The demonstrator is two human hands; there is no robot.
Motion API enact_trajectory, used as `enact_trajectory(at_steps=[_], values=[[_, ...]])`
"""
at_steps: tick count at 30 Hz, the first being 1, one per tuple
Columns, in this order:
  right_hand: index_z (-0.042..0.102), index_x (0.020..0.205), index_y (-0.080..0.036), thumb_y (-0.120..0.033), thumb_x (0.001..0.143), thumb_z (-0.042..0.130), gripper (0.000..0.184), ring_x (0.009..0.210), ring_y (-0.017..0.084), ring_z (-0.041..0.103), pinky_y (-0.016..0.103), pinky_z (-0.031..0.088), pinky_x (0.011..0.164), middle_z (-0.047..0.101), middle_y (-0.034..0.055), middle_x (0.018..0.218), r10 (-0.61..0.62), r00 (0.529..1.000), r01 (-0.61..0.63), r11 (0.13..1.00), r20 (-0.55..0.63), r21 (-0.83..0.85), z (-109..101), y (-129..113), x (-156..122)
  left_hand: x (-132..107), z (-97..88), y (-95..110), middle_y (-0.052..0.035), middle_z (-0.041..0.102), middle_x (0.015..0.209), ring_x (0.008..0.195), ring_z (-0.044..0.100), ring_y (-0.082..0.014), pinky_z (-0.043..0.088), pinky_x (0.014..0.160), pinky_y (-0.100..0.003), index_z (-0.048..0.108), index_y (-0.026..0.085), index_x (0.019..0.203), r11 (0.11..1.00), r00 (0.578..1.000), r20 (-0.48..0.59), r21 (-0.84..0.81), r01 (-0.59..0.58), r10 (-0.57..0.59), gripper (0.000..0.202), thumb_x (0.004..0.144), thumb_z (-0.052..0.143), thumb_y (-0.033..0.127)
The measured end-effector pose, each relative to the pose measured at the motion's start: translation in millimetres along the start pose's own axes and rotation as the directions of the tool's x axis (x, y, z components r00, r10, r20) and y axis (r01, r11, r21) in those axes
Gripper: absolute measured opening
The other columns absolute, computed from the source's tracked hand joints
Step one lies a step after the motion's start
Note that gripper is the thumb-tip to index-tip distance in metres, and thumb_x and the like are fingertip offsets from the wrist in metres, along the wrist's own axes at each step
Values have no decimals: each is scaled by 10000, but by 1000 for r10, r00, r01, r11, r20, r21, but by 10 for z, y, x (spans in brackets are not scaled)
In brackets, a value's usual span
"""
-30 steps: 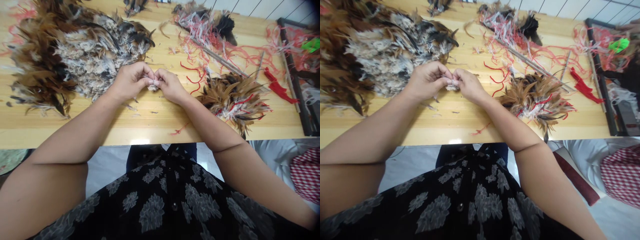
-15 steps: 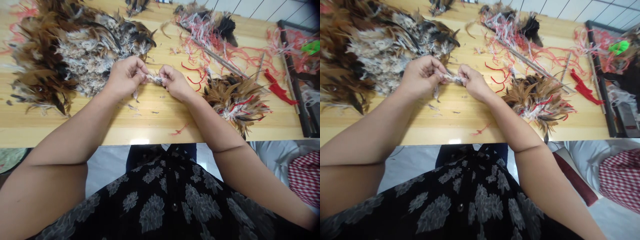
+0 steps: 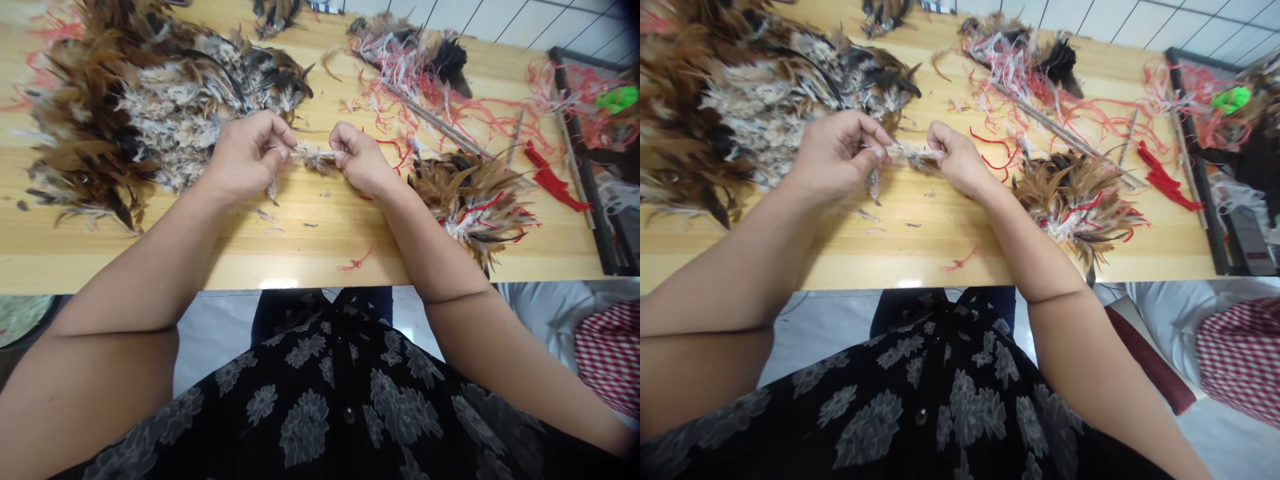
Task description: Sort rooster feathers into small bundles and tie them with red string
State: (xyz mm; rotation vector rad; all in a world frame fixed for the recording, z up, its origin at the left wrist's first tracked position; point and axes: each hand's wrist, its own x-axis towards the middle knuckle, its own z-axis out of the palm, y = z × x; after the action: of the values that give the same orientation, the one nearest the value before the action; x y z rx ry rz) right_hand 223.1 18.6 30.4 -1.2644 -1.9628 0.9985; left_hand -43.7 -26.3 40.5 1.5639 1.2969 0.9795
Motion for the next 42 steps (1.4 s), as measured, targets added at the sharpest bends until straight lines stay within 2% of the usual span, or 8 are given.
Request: enact_trajectory(at_steps=[7,11,16,21,27,32,37,42], values=[[443,935,-288,85,992,490,381,863,168,453,330,500,974,468,-46,927,20,999,-17,994,-26,109,87,70,5,36,107,14,8,842,953,1016,844,-283,700,1034,-485,767,316,1127,989,998,-50,-143,-46,39,336,1080,1061,471],[475,953,-291,10,1036,580,329,938,193,542,360,568,1040,538,-28,953,-61,998,61,998,-35,26,68,66,1,6,153,85,12,832,945,1045,834,-264,659,1002,-429,765,278,1144,970,993,39,-212,119,-113,345,1187,1007,521],[574,1050,-286,-137,1127,631,177,1145,266,695,486,645,1224,722,56,1136,-168,983,153,974,-79,-167,24,52,-69,19,166,45,-46,819,902,846,790,-208,621,801,-336,726,230,1016,929,976,96,-300,216,-196,425,1329,863,482],[706,1192,-271,-211,1180,547,170,1248,309,752,495,646,1248,786,119,1233,-303,952,275,907,-40,-317,49,30,-193,-28,194,-2,-131,832,919,899,889,-318,687,787,-383,812,195,1007,897,945,252,-334,288,-209,593,1207,993,724],[793,1283,-241,-325,1243,456,350,1222,315,793,460,612,1103,814,136,1235,-390,918,380,808,75,-449,98,-77,-319,-64,207,63,-141,845,936,878,886,-311,666,714,-346,869,189,975,877,901,412,-372,302,-136,579,1003,1194,667],[790,1249,-261,-367,1237,560,253,1262,315,791,449,617,1150,845,120,1282,-350,936,338,854,42,-395,112,-29,-305,-53,206,68,-79,827,900,763,747,-233,550,638,-325,816,241,974,904,952,297,-381,195,-80,636,811,1304,616],[785,1323,-248,-464,1273,593,294,1312,340,809,455,627,1144,891,144,1349,-235,971,211,928,-42,-306,104,68,-202,-50,261,-3,-12,784,893,690,642,-214,455,620,-348,740,291,1056,951,993,84,-292,101,-80,550,889,1203,538],[749,1170,-253,-594,1286,642,376,1120,305,786,447,641,1092,866,99,1116,-143,989,136,973,-23,-188,118,86,-129,-30,303,-30,4,758,957,742,671,-222,481,706,-383,717,296,1131,991,997,-78,-132,11,-22,430,947,1104,323]])
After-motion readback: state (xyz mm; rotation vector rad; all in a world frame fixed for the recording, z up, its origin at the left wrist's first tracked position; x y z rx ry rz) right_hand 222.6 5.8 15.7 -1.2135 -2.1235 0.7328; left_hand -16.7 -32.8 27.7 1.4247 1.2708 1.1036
